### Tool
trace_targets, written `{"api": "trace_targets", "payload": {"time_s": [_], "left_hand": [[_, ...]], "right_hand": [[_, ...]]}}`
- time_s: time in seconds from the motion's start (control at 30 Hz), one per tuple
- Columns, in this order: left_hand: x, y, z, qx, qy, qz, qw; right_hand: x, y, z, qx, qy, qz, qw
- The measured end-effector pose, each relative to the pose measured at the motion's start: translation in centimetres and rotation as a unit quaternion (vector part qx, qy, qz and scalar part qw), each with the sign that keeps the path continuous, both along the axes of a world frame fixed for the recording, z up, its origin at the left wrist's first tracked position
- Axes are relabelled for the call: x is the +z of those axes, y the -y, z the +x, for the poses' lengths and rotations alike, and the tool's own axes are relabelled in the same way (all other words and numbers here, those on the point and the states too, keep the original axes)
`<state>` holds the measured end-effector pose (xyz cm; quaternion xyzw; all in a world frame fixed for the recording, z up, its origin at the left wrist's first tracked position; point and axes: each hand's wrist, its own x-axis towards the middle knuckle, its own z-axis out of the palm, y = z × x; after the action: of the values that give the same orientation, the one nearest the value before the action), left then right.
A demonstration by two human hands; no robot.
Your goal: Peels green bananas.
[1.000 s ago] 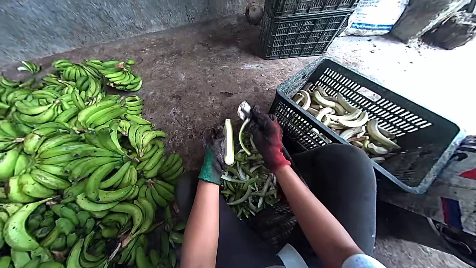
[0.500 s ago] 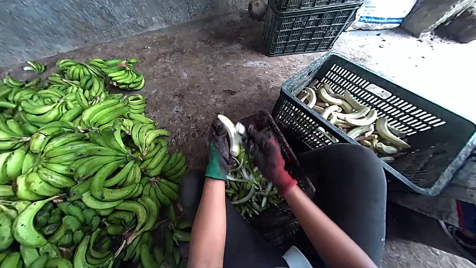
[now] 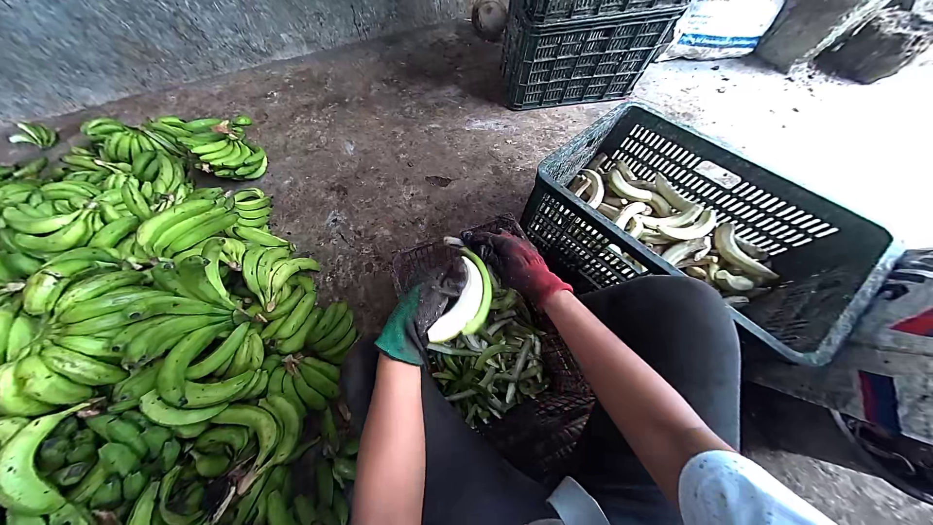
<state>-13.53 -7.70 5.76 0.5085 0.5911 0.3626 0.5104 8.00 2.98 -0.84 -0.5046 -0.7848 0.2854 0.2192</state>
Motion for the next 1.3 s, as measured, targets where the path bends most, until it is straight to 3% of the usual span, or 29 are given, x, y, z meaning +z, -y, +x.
{"api": "trace_targets", "payload": {"time_s": [0.1,0.17,0.27,0.33,0.43,0.53,0.63,0.73,0.8,0.9,1.0,1.1,1.2,1.3], "left_hand": [[-0.5,-0.1,0.7,0.145,0.111,-0.015,0.983],[-1.5,-0.4,1.1,0.236,0.217,-0.004,0.947],[-1.5,-1.7,2.0,0.317,0.372,0.035,0.872],[-1.1,-1.0,2.3,0.302,0.364,0.019,0.881],[-1.5,0.9,1.8,0.217,0.253,0.017,0.943],[-1.8,-0.3,1.7,0.226,0.146,0.034,0.963],[-1.4,0.5,1.2,0.169,0.083,0.006,0.982],[-1.0,0.9,0.2,0.101,0.121,0.013,0.987],[-0.9,0.5,0.0,0.096,0.169,0.020,0.981],[-0.3,0.1,0.5,0.175,0.262,0.000,0.949],[-0.5,0.3,0.1,0.190,0.367,0.020,0.910],[-0.4,0.2,0.7,0.205,0.359,0.030,0.910],[-1.0,1.0,1.1,0.168,0.327,0.023,0.930],[-1.1,0.4,1.0,0.135,0.342,-0.018,0.930]], "right_hand": [[2.2,2.6,0.0,-0.023,-0.174,-0.042,0.984],[3.5,5.7,-1.1,-0.032,-0.152,-0.015,0.988],[3.0,10.2,-3.2,-0.042,-0.078,0.120,0.989],[2.6,10.4,-3.4,-0.052,-0.073,0.162,0.983],[3.9,7.7,-2.5,-0.043,-0.017,0.097,0.994],[5.5,7.3,-2.7,-0.024,0.011,0.115,0.993],[5.6,6.1,-2.9,-0.023,-0.019,0.053,0.998],[4.3,4.4,-1.9,-0.033,-0.073,-0.052,0.995],[4.4,4.3,-1.4,-0.056,-0.084,-0.059,0.993],[4.7,5.4,-1.5,-0.044,-0.113,-0.003,0.993],[4.0,9.6,-2.2,0.011,-0.099,0.065,0.993],[3.5,11.9,-3.4,0.012,-0.081,0.142,0.986],[3.4,9.3,-4.0,-0.036,-0.058,0.050,0.996],[2.5,6.2,-3.9,-0.085,-0.118,-0.059,0.988]]}}
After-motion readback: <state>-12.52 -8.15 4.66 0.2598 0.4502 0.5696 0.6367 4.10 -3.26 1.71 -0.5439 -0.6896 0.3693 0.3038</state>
